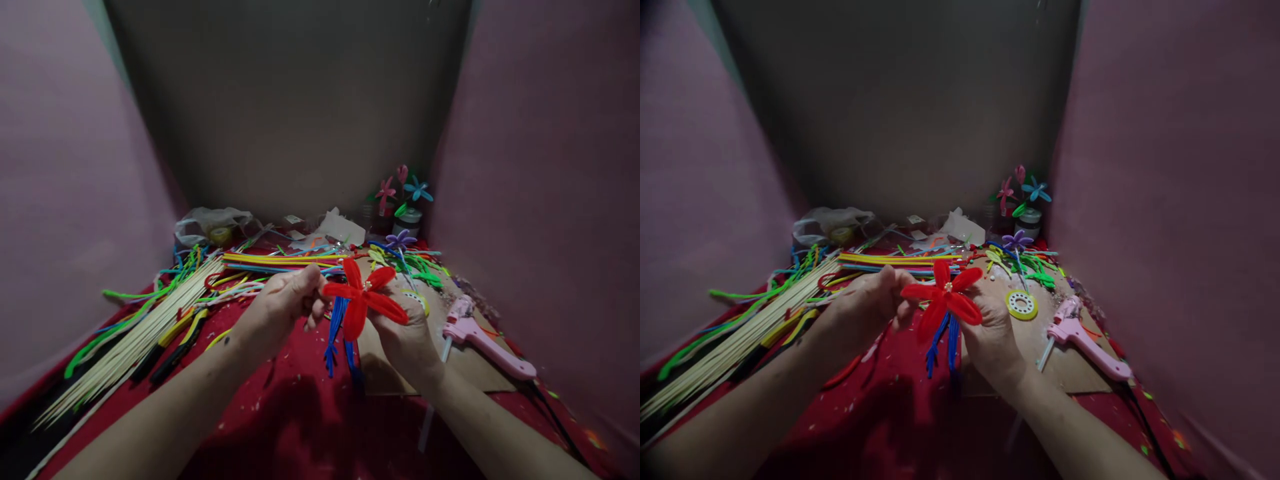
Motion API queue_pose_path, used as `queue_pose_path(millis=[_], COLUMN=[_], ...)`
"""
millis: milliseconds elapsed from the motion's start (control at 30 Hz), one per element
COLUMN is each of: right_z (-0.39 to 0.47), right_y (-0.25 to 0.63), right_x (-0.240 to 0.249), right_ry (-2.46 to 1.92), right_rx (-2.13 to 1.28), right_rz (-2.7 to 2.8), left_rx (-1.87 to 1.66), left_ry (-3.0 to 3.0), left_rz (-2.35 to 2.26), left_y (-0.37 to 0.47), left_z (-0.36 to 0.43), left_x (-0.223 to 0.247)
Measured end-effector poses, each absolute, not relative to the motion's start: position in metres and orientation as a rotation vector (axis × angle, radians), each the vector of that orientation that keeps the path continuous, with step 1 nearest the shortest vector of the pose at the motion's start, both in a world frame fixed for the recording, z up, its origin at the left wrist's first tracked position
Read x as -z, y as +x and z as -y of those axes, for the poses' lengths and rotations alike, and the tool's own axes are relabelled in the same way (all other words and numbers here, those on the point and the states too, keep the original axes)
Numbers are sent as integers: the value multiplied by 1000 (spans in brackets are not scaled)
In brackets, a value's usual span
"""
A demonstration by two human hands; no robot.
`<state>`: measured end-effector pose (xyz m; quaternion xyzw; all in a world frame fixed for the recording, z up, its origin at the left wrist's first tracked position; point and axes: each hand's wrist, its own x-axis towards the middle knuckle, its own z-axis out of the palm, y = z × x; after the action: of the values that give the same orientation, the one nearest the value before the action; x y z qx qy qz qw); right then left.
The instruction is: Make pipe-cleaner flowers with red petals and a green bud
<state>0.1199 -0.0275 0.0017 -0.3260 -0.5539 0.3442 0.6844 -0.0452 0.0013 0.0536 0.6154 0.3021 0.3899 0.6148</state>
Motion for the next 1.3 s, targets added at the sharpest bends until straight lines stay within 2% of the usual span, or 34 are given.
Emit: queue_pose_path(millis=[100, 200, 400, 700, 867, 1300], right_z=[35, 40, 43, 37, 38, 35], right_y=[115, 112, 110, 122, 121, 121], right_x=[-9, -12, -6, -5, -3, 0], right_ry=[-691, -673, -652, -805, -877, -836], right_rx=[-725, -820, -990, -598, -429, -539], right_rz=[1296, 1266, 1112, 1268, 1349, 1227], left_rx=[-634, -560, -578, -533, -551, -740], left_ry=[1497, 1482, 1342, 1072, 1126, 1343], left_rz=[-669, -680, -576, -399, -495, -668], left_y=[-43, -41, -38, -50, -41, -18], left_z=[6, 8, 0, -2, 13, 18], left_x=[-68, -72, -58, -45, -37, -31])
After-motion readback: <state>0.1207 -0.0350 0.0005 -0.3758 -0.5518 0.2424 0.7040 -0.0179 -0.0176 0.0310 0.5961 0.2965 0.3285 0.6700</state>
